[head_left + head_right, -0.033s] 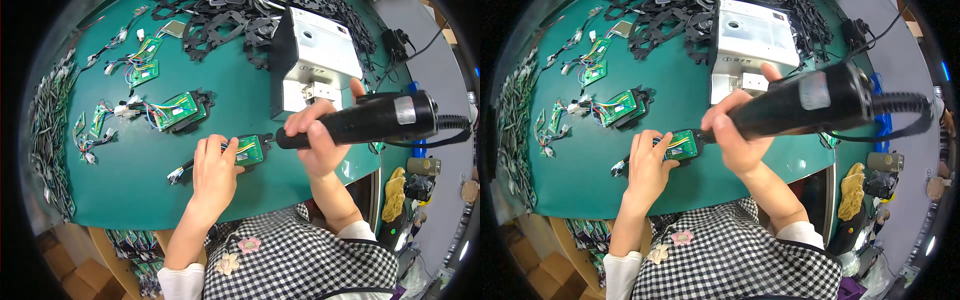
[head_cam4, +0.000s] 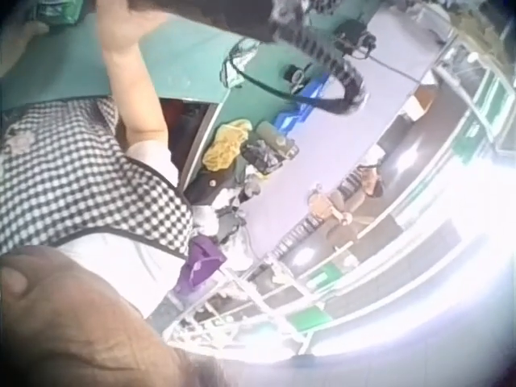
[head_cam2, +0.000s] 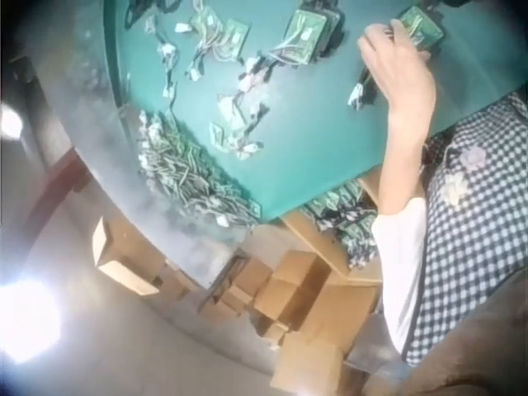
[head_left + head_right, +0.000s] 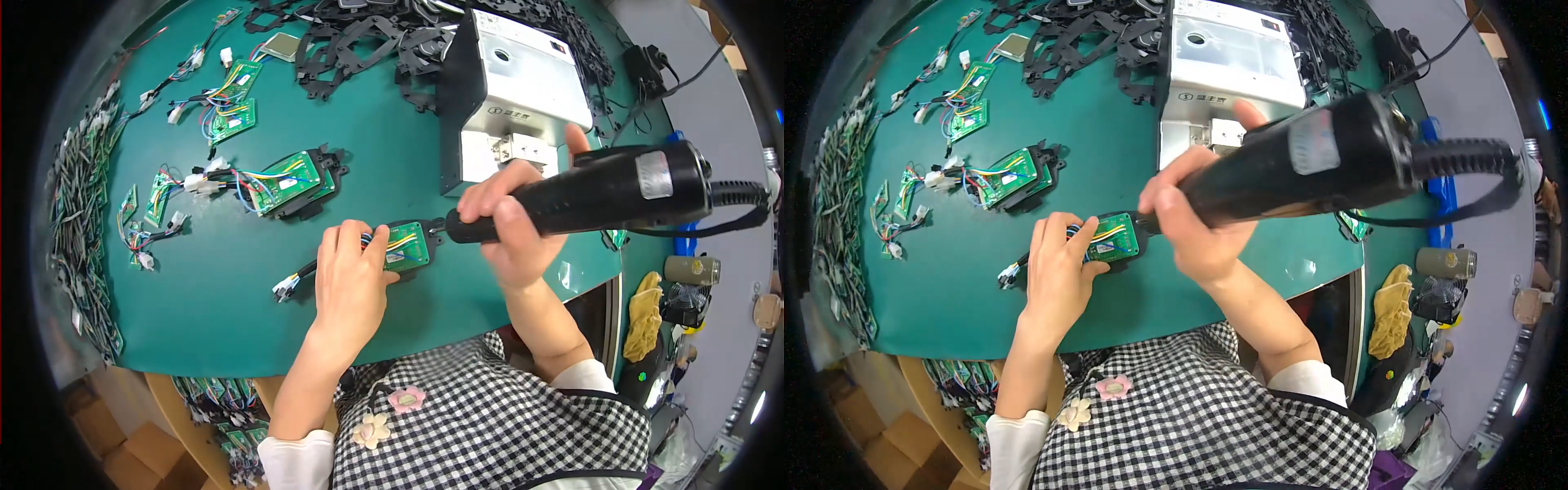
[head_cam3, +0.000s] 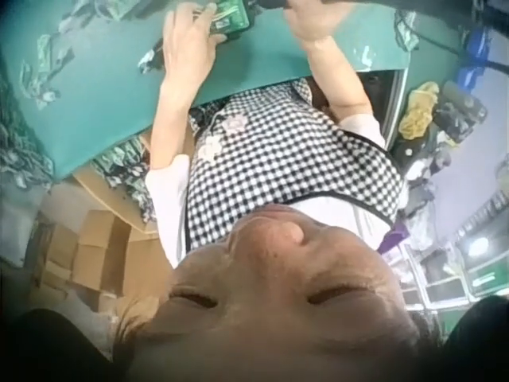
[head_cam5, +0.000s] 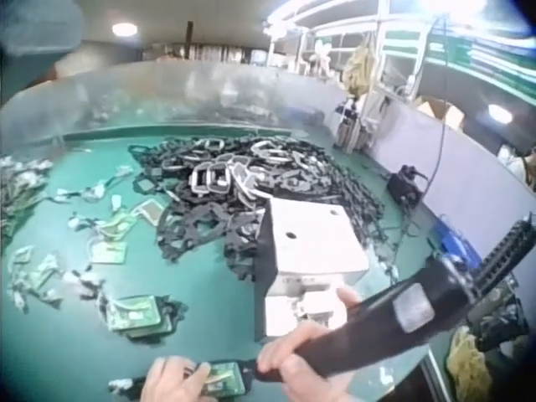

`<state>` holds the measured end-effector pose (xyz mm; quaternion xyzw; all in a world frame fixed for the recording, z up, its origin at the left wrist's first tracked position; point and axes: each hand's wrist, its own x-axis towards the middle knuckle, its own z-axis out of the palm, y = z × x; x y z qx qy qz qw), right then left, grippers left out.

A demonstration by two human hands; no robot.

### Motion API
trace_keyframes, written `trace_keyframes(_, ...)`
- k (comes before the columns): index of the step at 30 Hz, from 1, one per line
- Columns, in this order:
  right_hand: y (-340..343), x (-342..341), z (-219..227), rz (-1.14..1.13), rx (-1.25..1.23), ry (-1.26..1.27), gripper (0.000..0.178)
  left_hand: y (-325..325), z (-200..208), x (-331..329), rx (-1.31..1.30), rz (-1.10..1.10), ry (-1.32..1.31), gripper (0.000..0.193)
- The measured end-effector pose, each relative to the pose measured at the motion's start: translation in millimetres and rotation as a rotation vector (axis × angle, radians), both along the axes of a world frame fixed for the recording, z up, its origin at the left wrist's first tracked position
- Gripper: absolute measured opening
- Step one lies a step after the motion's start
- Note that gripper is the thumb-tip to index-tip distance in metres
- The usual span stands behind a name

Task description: The person assembles electronic circuit boards into plastic housings by securing them with screws using a powered screwdriver.

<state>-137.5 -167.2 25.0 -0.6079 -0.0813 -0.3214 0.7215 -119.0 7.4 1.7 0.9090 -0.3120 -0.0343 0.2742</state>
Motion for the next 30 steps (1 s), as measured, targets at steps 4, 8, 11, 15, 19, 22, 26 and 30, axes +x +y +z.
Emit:
trace_keyframes(4, 6, 8, -4, 0.019, 0.025, 0.053, 0.078, -4, -4, 2, -0.012, 0.007, 0.026, 0.052)
trace_keyframes(8, 7, 15, -12, 0.031, 0.035, 0.074, 0.075, -6, -3, 5, -0.01, 0.017, 0.062, 0.053)
trace_keyframes(11, 2, 18, -20, 0.036, -0.088, 0.096, 0.073, -6, -2, 6, 0.003, 0.027, 0.072, 0.054)
trace_keyframes(15, -9, 20, -20, 0.316, -0.315, 0.06, 0.07, -6, 0, 4, 0.013, 0.035, 0.085, 0.054)
trace_keyframes(19, -8, 10, -10, 0.225, -0.265, 0.006, 0.07, -5, 1, 4, 0.006, 0.012, 0.075, 0.054)
trace_keyframes(22, -21, 7, 27, 0.012, 0.004, -0.252, 0.078, -3, -3, 2, 0.034, 0.007, 0.058, 0.051)
trace_keyframes(26, -56, 8, 54, -0.288, -0.112, -0.281, 0.073, -10, -3, -2, -0.041, 0.004, 0.056, 0.052)
trace_keyframes(30, -56, 13, 39, -0.232, -0.155, -0.201, 0.071, -13, 0, -6, -0.064, -0.011, 0.047, 0.05)
